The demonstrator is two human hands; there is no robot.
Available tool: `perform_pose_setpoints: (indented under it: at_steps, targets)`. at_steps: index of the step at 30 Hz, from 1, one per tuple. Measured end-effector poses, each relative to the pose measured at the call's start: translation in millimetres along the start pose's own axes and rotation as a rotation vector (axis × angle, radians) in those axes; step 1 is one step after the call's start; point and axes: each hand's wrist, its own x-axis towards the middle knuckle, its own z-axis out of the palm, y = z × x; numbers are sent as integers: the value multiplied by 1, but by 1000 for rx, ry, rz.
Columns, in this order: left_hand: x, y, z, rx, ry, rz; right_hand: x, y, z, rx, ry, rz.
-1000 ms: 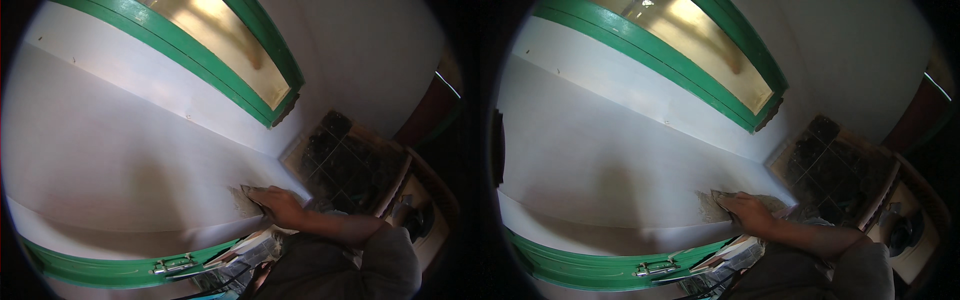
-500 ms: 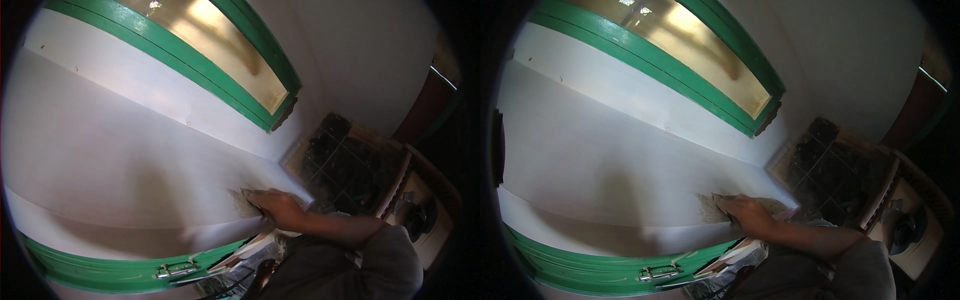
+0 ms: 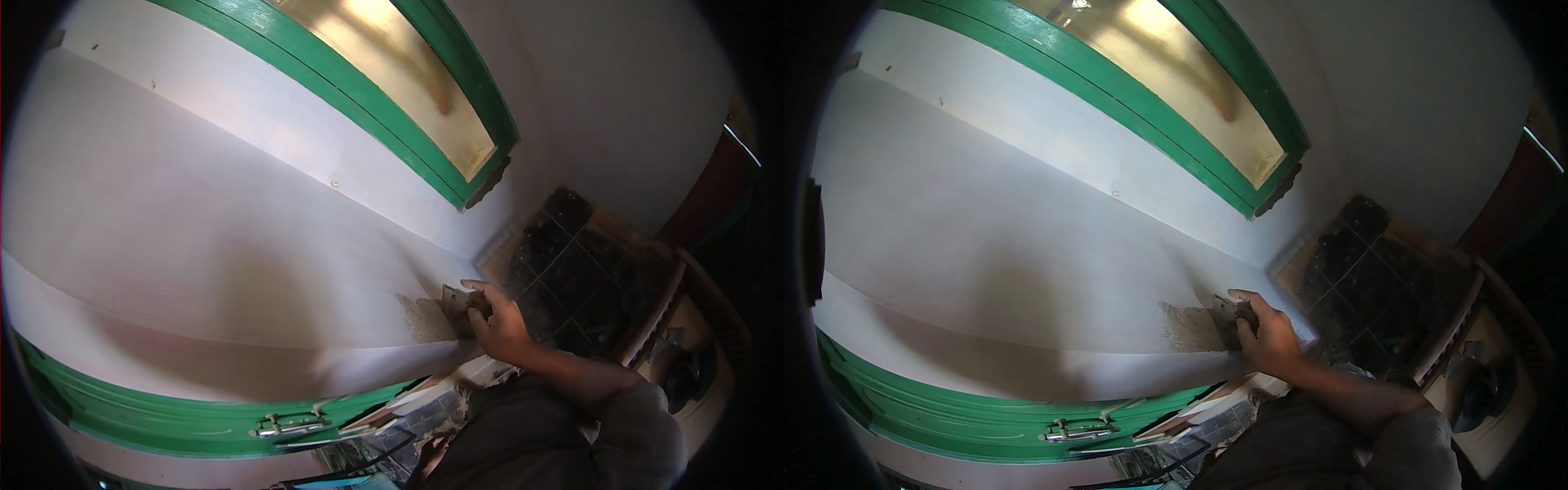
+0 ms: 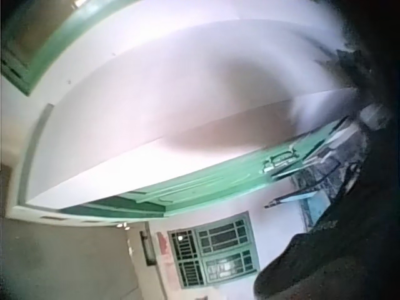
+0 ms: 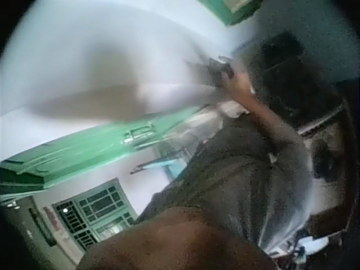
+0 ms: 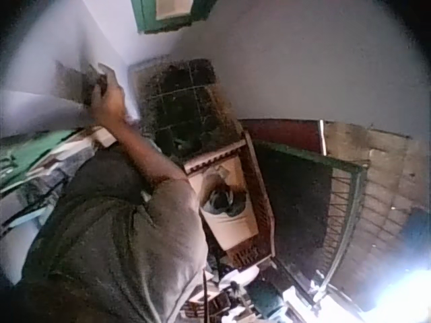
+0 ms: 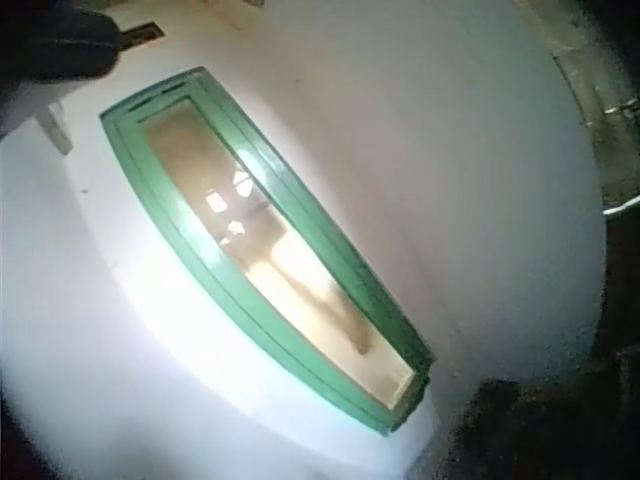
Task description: The person applies and smooths plaster onto a wall ledge near a window using a trowel.
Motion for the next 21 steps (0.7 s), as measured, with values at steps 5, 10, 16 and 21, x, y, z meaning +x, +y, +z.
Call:
perform_pose_setpoints:
  at_steps: [5, 10, 16, 21]
  targets:
    - [12, -62, 16, 112, -16, 4, 0, -2, -4, -61, -38, -69]
    - [17, -71, 14, 83, -27, 86, 9, 8, 1, -213, 71, -99]
    - [15, -34, 9, -222, -9, 1, 3, 15, 21, -235, -87, -255]
    - [9, -3, -3, -464, -91, -181, -21, 11, 12, -264, -129, -344]
